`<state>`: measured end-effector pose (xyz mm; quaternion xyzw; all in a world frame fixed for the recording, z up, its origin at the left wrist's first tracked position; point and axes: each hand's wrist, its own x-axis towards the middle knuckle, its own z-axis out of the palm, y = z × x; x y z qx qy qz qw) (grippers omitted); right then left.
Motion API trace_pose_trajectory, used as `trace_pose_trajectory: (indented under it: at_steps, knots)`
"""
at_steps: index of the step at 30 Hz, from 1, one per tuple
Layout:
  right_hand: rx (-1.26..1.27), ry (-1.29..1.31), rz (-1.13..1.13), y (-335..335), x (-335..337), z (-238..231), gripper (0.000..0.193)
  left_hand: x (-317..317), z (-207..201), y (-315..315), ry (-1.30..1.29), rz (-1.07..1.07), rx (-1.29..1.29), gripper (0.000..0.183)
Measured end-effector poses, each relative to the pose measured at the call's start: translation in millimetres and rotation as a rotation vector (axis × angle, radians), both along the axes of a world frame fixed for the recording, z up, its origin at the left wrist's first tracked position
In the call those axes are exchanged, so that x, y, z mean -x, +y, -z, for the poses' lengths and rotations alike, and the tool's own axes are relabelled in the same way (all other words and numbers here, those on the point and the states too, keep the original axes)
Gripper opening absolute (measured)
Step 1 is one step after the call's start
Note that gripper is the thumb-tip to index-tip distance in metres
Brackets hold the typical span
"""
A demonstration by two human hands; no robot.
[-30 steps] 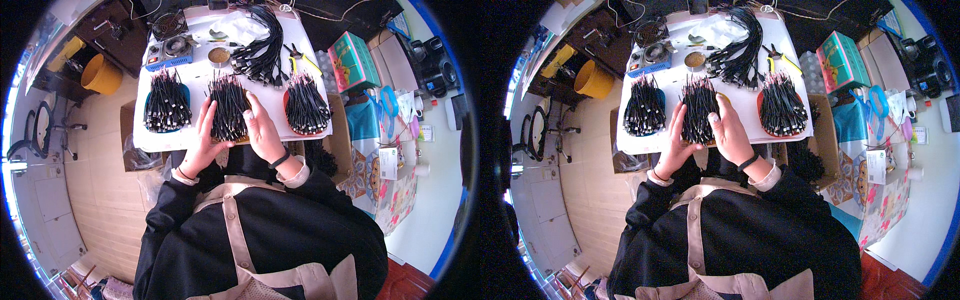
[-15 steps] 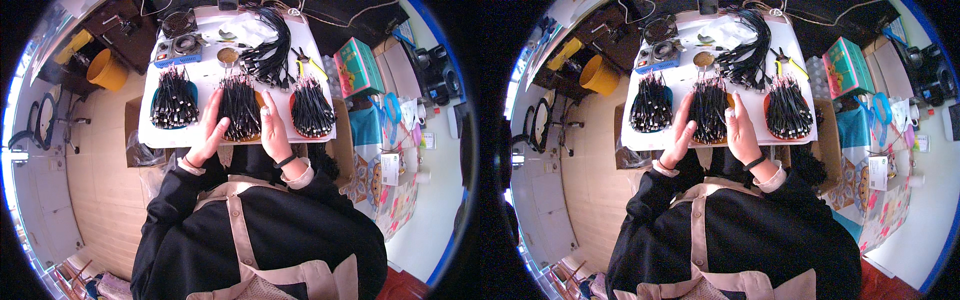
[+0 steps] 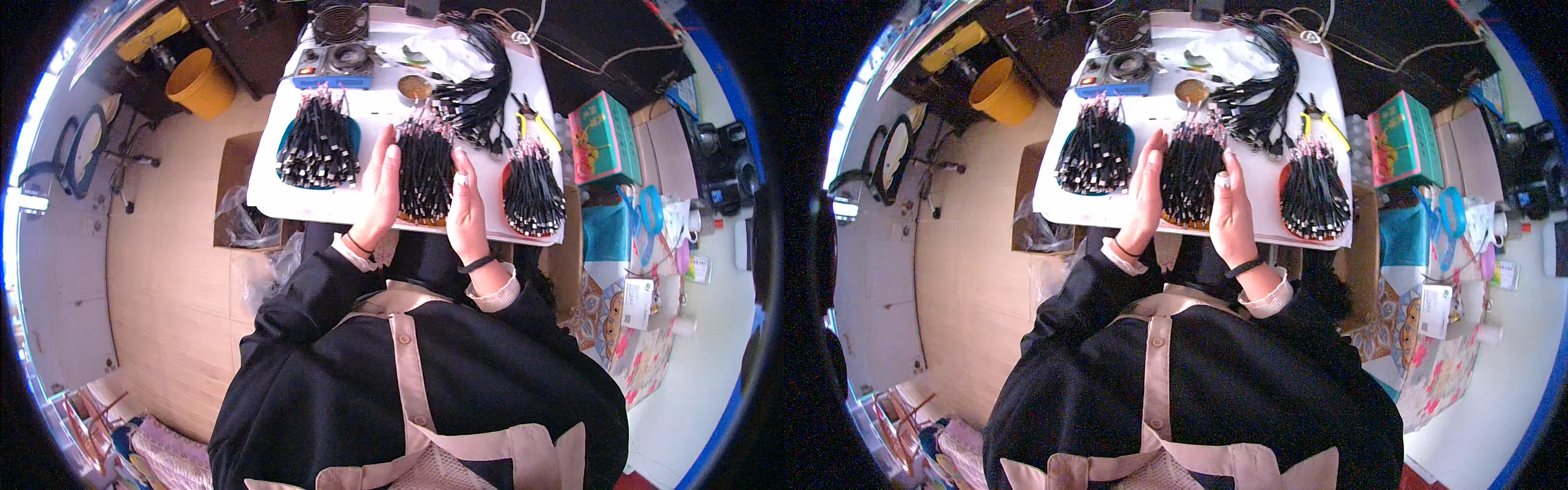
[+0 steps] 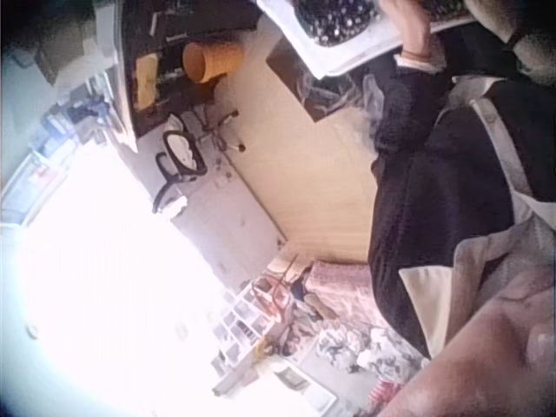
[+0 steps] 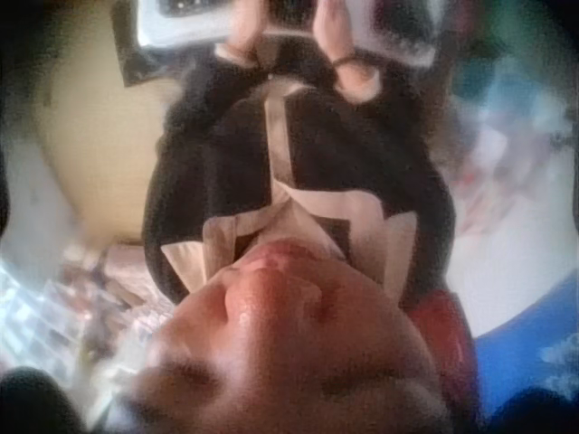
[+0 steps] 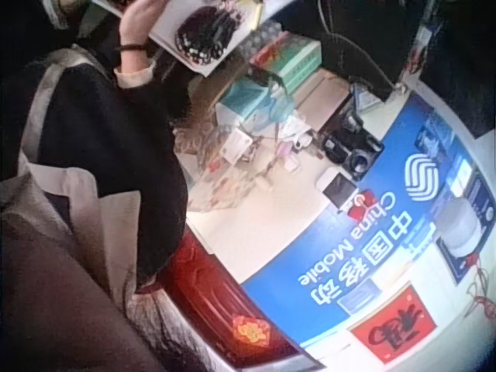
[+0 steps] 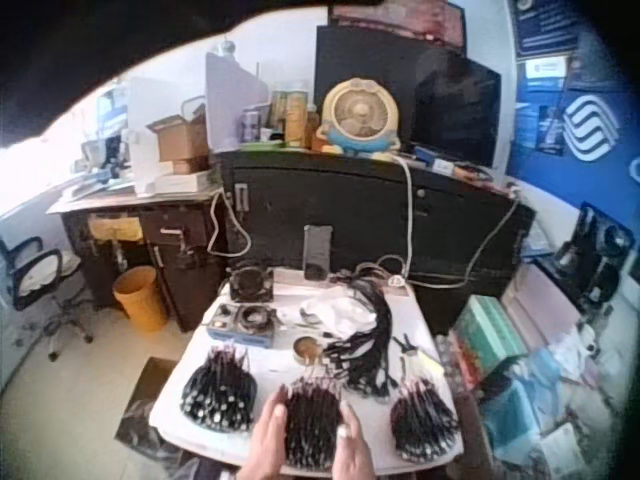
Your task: The person unpacks bundles of black wires from a cardboard box and places them on a table. They then pick individual wires and attach small white plastic connectors to the ends, placing the finished units into a blue tray.
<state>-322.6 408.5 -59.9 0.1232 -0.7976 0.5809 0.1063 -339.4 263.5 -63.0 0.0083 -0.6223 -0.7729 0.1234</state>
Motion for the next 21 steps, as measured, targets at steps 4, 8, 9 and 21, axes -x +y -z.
trace_pose_trajectory:
  at_steps: [4,8,9,21]
  knots:
    - [-0.057,-0.025,0.036,1.0,2.1,-3.3,0.055,6.0,-10.0,-3.7,0.032,0.064,0.278,0.049]
    - [-0.393,0.096,-0.003,0.0,3.3,-8.1,0.059,-0.7,-16.8,4.6,0.26,0.096,0.855,0.06]
    - [-0.409,0.06,-0.008,3.2,2.9,-9.4,0.059,-3.2,-17.3,8.3,0.251,0.117,0.833,0.063]
    - [-0.18,0.067,0.008,29.0,4.1,-18.0,0.045,-7.2,-14.4,13.0,0.137,0.074,0.555,0.055]
